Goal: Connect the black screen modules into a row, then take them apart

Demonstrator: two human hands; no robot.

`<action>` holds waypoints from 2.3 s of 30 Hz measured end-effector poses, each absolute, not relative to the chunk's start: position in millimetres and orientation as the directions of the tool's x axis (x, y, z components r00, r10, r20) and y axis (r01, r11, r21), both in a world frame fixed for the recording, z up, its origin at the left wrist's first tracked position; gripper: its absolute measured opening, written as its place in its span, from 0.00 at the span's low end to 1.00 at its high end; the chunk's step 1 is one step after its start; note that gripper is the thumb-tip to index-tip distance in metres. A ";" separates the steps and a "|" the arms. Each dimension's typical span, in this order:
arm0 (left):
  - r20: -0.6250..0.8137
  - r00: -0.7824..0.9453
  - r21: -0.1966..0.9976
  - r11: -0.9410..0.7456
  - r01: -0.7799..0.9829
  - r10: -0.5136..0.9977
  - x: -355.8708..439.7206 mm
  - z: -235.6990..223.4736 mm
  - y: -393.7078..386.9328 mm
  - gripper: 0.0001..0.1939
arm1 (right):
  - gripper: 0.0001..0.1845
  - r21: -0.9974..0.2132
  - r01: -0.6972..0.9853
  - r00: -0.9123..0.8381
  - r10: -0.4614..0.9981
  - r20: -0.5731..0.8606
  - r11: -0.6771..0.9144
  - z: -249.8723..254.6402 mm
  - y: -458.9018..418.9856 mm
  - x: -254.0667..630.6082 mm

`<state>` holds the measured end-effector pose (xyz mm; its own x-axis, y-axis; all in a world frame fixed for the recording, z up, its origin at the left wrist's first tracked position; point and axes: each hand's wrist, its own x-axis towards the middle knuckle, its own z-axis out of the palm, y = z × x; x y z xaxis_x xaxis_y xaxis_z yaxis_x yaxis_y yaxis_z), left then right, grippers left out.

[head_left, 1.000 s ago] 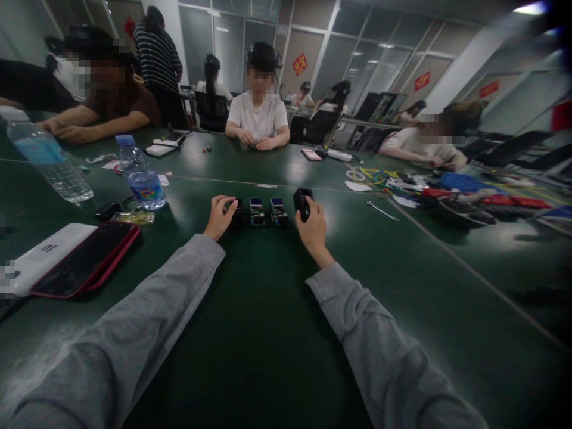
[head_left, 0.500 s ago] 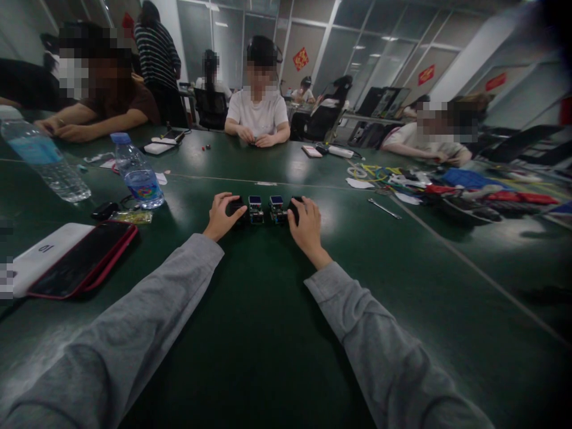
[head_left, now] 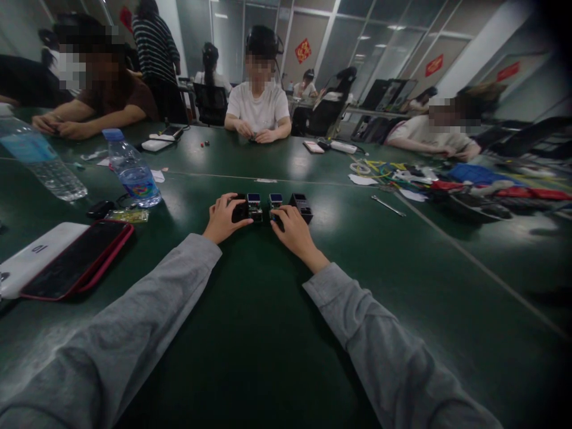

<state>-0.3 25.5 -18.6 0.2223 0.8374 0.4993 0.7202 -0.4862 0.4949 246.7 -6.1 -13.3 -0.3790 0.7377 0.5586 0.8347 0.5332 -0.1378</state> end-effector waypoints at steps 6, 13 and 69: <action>0.514 0.195 0.480 -0.469 0.742 0.835 1.2 -17.0 23.8 0.32 | 0.17 -0.159 0.822 -0.390 0.744 0.543 0.546 -12.3 -7.3 246.2; 0.562 0.489 0.220 -0.690 0.690 0.667 10.5 -10.4 12.4 0.29 | 0.14 -0.149 0.813 -0.394 0.721 0.570 0.562 -13.0 -7.6 245.9; 0.570 0.463 0.099 -0.616 0.782 0.679 11.0 -8.1 8.0 0.16 | 0.17 -0.391 0.833 -0.046 0.754 0.655 0.391 -20.5 6.7 261.7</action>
